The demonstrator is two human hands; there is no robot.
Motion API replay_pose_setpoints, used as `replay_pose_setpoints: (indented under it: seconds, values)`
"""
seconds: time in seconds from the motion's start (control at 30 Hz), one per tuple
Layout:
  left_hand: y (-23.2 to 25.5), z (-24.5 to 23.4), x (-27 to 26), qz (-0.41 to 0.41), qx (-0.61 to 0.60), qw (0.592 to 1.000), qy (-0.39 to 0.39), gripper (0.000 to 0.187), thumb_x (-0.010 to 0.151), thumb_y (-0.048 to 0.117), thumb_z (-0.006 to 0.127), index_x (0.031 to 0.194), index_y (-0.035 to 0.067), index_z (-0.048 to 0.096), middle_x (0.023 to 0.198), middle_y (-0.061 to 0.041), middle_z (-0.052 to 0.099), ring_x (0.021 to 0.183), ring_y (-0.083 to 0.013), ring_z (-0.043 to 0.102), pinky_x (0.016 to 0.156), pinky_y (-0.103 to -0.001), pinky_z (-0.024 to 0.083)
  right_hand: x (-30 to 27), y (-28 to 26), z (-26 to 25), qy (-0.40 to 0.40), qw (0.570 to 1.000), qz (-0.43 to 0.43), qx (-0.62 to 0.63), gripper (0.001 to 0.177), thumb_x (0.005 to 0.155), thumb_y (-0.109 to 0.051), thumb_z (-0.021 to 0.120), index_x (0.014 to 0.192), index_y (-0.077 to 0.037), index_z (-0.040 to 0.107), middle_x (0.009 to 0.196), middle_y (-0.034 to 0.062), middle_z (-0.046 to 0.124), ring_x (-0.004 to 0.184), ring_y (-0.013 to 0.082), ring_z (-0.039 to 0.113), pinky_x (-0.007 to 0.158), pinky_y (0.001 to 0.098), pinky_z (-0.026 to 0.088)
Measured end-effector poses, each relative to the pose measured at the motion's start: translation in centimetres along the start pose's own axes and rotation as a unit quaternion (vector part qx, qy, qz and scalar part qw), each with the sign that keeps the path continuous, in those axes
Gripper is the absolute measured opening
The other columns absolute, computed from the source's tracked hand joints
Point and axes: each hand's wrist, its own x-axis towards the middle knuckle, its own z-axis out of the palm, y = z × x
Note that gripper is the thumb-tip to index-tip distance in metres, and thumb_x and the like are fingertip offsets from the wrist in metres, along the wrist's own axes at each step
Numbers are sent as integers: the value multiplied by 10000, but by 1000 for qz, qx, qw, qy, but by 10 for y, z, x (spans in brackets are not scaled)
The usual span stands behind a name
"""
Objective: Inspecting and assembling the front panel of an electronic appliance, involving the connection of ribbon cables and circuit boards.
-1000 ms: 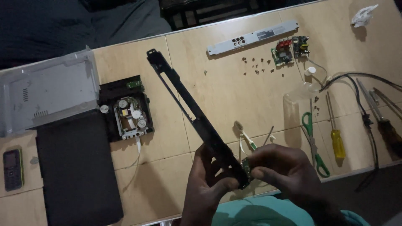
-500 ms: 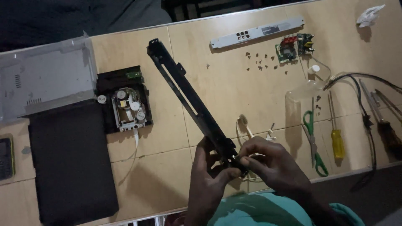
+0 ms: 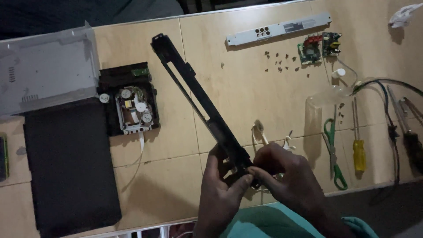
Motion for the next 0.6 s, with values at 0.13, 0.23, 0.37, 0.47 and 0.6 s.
replay_pose_setpoints:
  seconds: [0.13, 0.23, 0.37, 0.47, 0.6]
  values:
    - [-3, 2, 3, 16, 47, 999, 1, 685, 797, 261, 732, 1430, 134, 502, 1278, -105, 736, 1181, -234, 736, 984, -377, 617, 9, 15, -8, -27, 989, -105, -104, 158, 833, -219, 814, 920, -175, 690, 814, -7, 794, 667, 95, 802, 592, 239, 678]
    - [-3, 8, 4, -10, -2, 999, 30, 517, 803, 174, 701, 1302, 109, 579, 1189, -130, 750, 1107, -245, 716, 919, -383, 653, 12, 11, -15, -51, 995, -75, -37, 173, 850, -315, 787, 900, -151, 764, 771, -2, 777, 629, 105, 702, 546, 262, 562]
    - [-12, 13, 11, -4, -49, 996, 68, 598, 781, 96, 712, 1356, 81, 551, 1131, -139, 732, 1030, -236, 729, 876, -349, 669, 21, 17, -21, -82, 997, 5, 0, 158, 847, -275, 787, 878, -122, 805, 743, 19, 810, 645, 112, 721, 564, 275, 564]
    - [-7, 22, 11, -13, -10, 996, 89, 532, 771, 173, 719, 1284, 86, 608, 1099, -120, 733, 1023, -243, 728, 879, -370, 636, 25, 26, -24, -116, 992, -36, 24, 174, 841, -266, 778, 922, -113, 760, 834, 47, 819, 735, 155, 838, 651, 267, 696]
    - [-15, 31, 18, -19, -28, 993, 115, 495, 772, 113, 709, 1251, 82, 592, 1141, -126, 743, 982, -232, 718, 821, -368, 655, 36, 18, -26, -128, 988, 0, 83, 119, 832, -160, 818, 896, -80, 759, 766, 62, 810, 655, 148, 799, 573, 261, 633]
